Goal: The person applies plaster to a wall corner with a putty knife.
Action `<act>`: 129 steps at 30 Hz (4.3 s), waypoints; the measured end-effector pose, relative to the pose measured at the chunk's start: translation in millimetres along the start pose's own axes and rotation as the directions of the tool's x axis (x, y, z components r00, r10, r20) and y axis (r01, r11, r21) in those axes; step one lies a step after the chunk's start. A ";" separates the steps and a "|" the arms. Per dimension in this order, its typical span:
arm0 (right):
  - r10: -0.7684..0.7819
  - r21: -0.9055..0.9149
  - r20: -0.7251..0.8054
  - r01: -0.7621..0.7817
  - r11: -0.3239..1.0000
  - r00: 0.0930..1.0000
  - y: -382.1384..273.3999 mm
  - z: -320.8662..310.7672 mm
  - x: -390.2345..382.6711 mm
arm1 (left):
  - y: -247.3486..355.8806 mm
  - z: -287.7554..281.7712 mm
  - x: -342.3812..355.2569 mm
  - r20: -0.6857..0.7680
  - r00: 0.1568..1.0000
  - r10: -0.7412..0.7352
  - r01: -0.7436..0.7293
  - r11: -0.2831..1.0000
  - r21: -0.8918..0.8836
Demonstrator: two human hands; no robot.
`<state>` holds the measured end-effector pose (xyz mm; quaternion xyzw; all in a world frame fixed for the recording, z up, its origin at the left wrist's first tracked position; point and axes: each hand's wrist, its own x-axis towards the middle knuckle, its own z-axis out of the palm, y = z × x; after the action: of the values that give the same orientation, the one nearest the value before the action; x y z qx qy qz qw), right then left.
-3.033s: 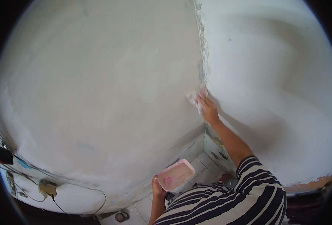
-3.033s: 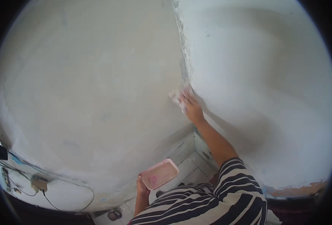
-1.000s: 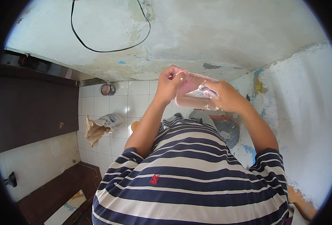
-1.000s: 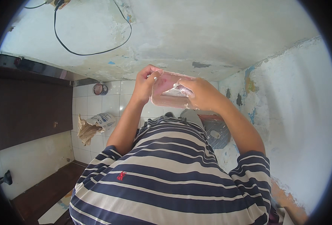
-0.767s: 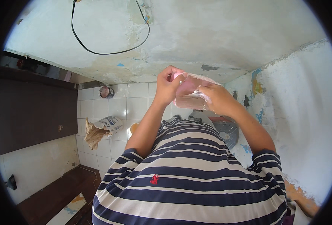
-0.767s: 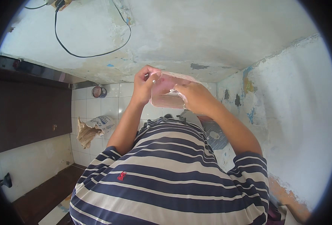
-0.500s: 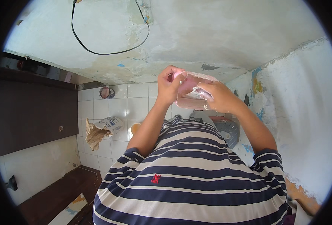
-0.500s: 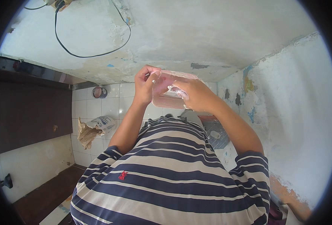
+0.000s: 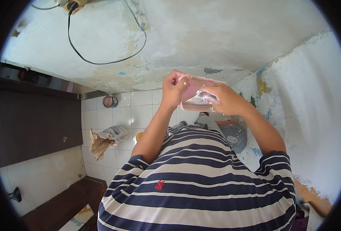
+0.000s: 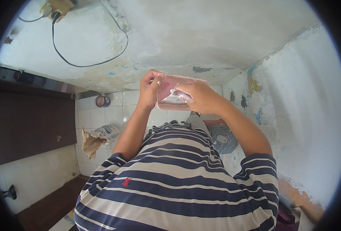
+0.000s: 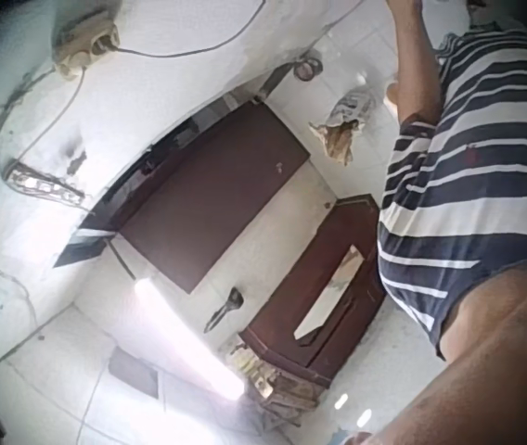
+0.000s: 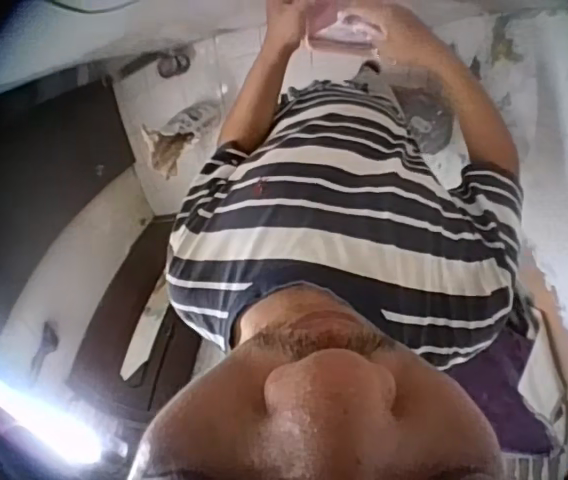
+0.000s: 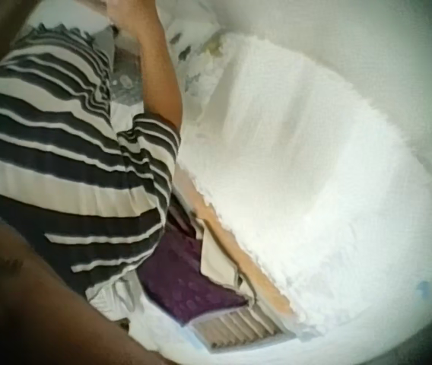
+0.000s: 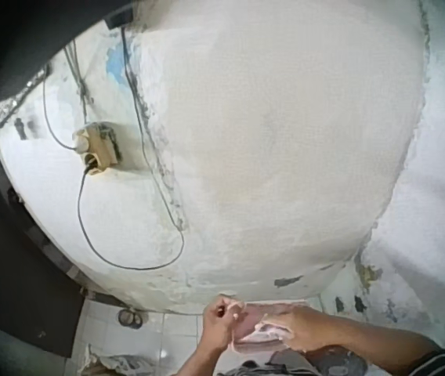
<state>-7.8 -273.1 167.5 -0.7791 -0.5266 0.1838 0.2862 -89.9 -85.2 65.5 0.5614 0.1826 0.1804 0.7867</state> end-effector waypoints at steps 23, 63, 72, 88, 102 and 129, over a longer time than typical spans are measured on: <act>0.583 0.563 -0.738 0.787 0.254 0.340 188.2 -125.9 -101.2 | -103.3 50.1 84.5 0.342 0.889 -0.305 0.377 0.911 -0.167; -0.199 -0.241 -0.970 -0.666 0.706 0.139 417.0 -233.8 -52.3 | -130.4 135.2 131.0 0.191 0.879 -0.438 0.470 0.865 -0.177; -0.351 -0.260 -0.927 -0.451 0.854 -0.130 304.0 -298.8 -65.7 | -148.0 107.6 125.9 0.205 0.883 -0.423 0.454 0.880 -0.138; -0.184 -0.179 -0.982 -0.562 0.807 0.048 345.9 -255.3 -54.2 | -141.9 111.2 119.2 0.187 0.877 -0.443 0.468 0.875 -0.121; -0.280 -0.317 -0.949 -0.447 0.837 0.148 376.4 -254.9 -18.0 | -145.7 113.9 118.8 0.217 0.902 -0.374 0.398 0.914 -0.078; -0.473 -0.467 -0.874 -0.464 0.753 0.112 333.4 -312.4 -79.1 | -159.5 86.4 108.5 0.225 0.891 -0.395 0.422 0.903 -0.084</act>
<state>384.4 -519.1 193.2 -0.7335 -0.2229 -0.5845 0.2658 59.1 -151.3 -68.9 0.4731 0.2035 -0.0357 0.8565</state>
